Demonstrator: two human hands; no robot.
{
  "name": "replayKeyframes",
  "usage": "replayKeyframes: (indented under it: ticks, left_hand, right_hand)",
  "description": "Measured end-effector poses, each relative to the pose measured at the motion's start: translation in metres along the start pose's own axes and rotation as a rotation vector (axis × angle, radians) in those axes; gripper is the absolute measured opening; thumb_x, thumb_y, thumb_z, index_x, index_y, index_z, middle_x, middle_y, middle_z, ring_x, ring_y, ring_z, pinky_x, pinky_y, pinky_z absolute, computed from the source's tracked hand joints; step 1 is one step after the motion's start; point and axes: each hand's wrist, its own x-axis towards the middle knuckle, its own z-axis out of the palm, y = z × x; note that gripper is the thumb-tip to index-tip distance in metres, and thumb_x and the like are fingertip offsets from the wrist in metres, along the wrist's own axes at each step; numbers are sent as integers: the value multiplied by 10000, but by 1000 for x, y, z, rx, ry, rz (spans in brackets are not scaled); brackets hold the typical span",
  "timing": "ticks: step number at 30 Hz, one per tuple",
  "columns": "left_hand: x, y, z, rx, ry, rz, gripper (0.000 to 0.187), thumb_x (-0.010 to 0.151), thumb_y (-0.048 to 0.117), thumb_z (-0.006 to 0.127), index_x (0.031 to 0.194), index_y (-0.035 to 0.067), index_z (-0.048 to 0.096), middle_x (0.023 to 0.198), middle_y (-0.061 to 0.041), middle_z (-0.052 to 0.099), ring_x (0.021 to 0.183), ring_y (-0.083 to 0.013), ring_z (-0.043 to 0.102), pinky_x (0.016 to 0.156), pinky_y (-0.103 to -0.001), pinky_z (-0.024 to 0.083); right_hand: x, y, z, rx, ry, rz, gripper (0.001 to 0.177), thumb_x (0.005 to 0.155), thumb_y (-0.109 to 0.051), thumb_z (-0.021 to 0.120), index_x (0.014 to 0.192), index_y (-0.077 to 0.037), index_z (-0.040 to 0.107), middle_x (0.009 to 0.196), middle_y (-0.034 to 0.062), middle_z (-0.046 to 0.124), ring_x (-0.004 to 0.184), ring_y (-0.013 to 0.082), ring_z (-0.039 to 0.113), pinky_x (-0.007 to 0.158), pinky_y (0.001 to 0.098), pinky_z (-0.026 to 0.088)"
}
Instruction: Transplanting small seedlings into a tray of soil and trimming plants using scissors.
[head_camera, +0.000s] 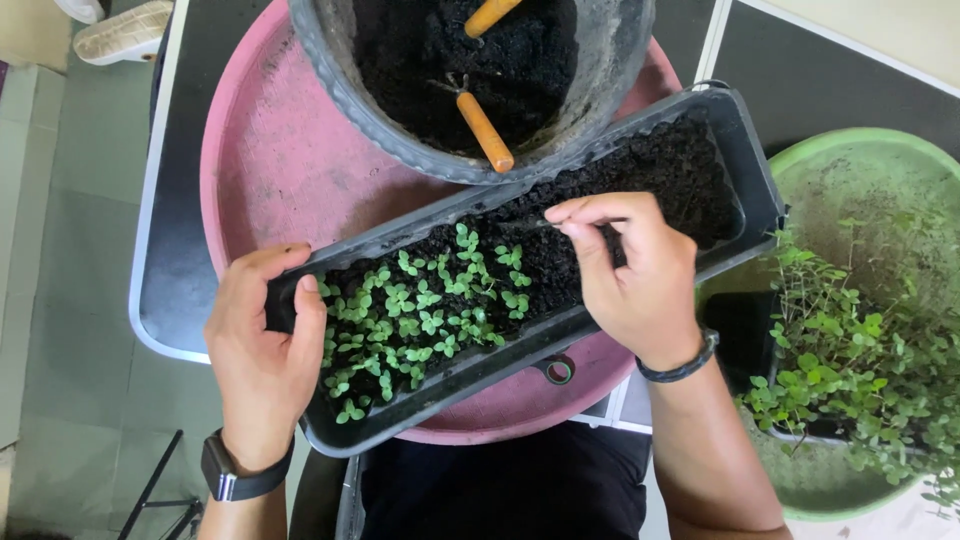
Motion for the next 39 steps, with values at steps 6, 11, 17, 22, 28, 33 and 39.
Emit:
replayKeyframes:
  ticks: [6,11,17,22,28,33,39]
  left_hand:
    - [1,1,1,0,6,10,156,1047,-15,617,1189,-22,680,1125,-180,682,1061,-392,674,983,-469,512]
    - [-1,-1,0,4,2,18,161,1047,-16,617,1198,-20,674,1136,-181,682,1071,-394,675,984,-475,510]
    - [0,0,-1,2,-12,5,151,1055,-14,593,1191,-19,658,1142,-177,674,1064,-367,667,977,-473,510]
    - [0,2,0,14,0,15,135,1052,-43,610,1179,-43,656,1148,-193,677,1078,-382,663,979,-484,508]
    - [0,2,0,3,3,11,148,1055,-33,609,1195,-33,656,1157,-182,674,1095,-369,661,988,-477,502]
    - [0,3,0,7,-2,5,134,1059,-21,604,1182,-29,657,1147,-178,677,1082,-367,661,987,-481,504]
    - [-1,3,0,12,1,11,144,1059,-33,597,1191,-32,655,1154,-180,676,1092,-371,658,993,-486,506]
  right_hand:
    - [0,1,2,-19,-54,33,27,1007,20,659,1002,1,641,945,111,780,874,295,778,802,389,610]
    - [0,2,10,-6,-63,23,36,1014,13,649,999,-16,662,942,99,772,878,286,775,825,390,610]
    - [2,9,23,2,-145,-26,89,1022,4,624,987,-29,699,851,123,728,793,313,741,753,399,612]
    - [5,14,27,-30,-204,-85,131,1045,-39,599,955,-62,692,779,95,665,741,300,707,702,366,593]
    - [10,22,29,-66,-253,-110,196,1071,-74,557,897,-76,647,671,90,548,683,294,630,655,353,555]
    - [10,22,30,-111,-262,-46,152,1058,-113,597,920,-99,661,656,91,541,658,289,620,608,351,531]
    - [7,26,29,-86,-279,-5,150,1061,-111,588,919,-92,630,651,94,520,618,294,609,579,354,516]
